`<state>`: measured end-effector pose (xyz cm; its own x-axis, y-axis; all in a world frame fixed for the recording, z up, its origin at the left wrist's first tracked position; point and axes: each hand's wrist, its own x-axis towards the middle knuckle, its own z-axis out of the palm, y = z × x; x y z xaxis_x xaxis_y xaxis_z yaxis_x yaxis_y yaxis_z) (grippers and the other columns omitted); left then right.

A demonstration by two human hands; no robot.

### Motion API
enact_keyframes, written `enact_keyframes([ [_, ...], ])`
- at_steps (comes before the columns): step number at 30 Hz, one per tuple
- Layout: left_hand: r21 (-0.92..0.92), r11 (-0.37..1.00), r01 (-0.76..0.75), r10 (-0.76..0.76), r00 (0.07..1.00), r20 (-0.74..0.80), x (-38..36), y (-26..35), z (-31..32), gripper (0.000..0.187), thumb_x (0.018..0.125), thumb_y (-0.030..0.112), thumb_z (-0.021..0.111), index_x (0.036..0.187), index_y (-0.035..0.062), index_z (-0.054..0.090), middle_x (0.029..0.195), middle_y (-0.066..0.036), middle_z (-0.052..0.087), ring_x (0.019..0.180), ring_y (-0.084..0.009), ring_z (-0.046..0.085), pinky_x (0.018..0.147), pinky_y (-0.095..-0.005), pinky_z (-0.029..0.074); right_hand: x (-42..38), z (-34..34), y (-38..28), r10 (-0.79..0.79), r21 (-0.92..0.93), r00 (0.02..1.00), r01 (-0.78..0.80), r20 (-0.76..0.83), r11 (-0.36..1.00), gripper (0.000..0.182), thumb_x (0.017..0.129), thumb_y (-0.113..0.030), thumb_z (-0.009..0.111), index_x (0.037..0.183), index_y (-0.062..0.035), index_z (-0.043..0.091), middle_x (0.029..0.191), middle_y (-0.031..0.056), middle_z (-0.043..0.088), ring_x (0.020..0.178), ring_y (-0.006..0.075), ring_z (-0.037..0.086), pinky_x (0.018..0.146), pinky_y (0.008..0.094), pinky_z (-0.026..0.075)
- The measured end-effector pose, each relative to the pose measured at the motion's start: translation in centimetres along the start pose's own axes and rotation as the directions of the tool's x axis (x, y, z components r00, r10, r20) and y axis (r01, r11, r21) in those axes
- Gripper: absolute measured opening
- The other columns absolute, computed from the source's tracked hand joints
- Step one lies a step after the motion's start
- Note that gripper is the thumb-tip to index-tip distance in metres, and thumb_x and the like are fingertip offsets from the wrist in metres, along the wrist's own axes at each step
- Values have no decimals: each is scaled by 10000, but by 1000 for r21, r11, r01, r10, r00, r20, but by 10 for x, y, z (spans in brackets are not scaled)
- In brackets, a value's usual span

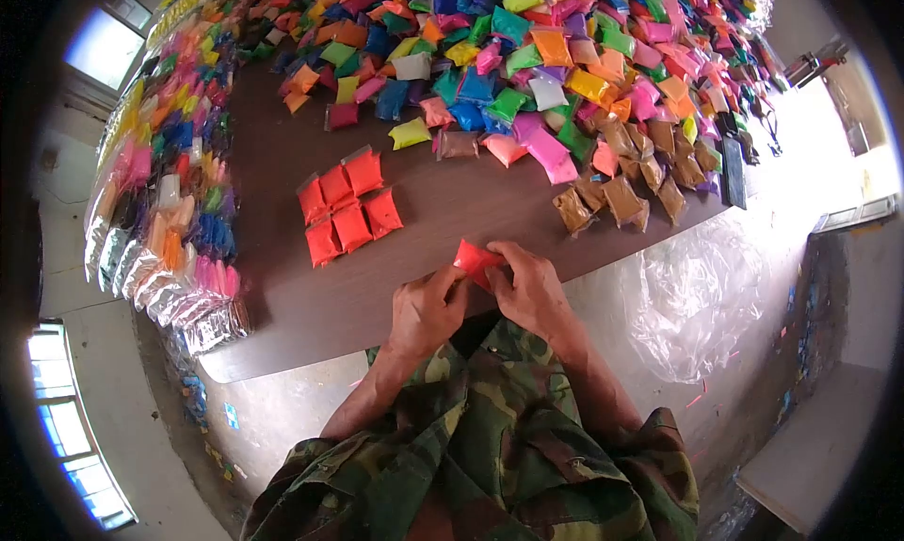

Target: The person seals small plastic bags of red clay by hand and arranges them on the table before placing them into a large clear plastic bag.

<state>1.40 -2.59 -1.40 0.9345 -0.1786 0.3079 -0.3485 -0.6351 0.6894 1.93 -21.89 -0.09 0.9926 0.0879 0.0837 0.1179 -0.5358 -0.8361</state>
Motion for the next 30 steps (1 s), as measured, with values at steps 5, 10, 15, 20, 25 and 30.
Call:
enact_keyframes([
  [5, 127, 987, 98, -99, 995, 2, 16, -32, 1, 111, 923, 141, 721, 882, 98, 628, 682, -128, 674, 654, -388, 693, 590, -497, 540, 1, -2, 2, 61, 17, 997, -62, 46, 998, 281, 940, -129, 702, 1188, 3, 688, 994, 259, 731, 945, 442, 720, 783, 465, 568],
  [10, -33, 995, 96, -95, 995, 41, 21, -1, -11, 99, 918, 124, 727, 873, 79, 651, 722, -128, 695, 657, -352, 705, 591, -458, 542, 6, -8, 2, 139, 47, 987, -143, 76, 989, 266, 938, -90, 693, 1185, 8, 682, 990, 268, 733, 924, 415, 738, 770, 420, 576],
  [15, 112, 993, -37, 26, 995, 100, 3, 5, 16, 125, 913, 139, 752, 856, 70, 664, 745, -145, 707, 671, -358, 711, 593, -467, 543, 3, -3, 19, 125, 212, 991, -132, 44, 968, 235, 941, -24, 670, 1171, 22, 666, 961, 248, 752, 898, 349, 771, 774, 389, 582],
  [20, 158, 987, 15, -18, 1000, 19, 9, -9, 8, 140, 918, 153, 754, 851, 72, 660, 722, -141, 701, 664, -357, 710, 587, -465, 539, 1, 3, 16, 151, 195, 989, -149, 2, 970, 178, 949, -25, 664, 1117, 32, 660, 929, 235, 755, 872, 334, 776, 763, 382, 579],
  [25, 99, 993, 57, -59, 998, 12, 14, 1, 3, 150, 917, 166, 722, 825, 96, 627, 720, -118, 697, 671, -362, 696, 622, -500, 543, 2, -3, 2, 229, 180, 973, -230, 28, 956, 164, 953, -43, 661, 1100, 31, 663, 915, 236, 747, 890, 393, 757, 755, 402, 574],
  [30, 66, 994, 90, -95, 993, 70, 22, -3, 10, 159, 914, 183, 726, 817, 96, 635, 710, -116, 693, 681, -364, 700, 628, -496, 544, 2, 0, 12, 162, 136, 987, -163, 22, 977, 172, 950, -53, 663, 1107, 18, 676, 933, 241, 743, 911, 403, 750, 770, 421, 575],
])
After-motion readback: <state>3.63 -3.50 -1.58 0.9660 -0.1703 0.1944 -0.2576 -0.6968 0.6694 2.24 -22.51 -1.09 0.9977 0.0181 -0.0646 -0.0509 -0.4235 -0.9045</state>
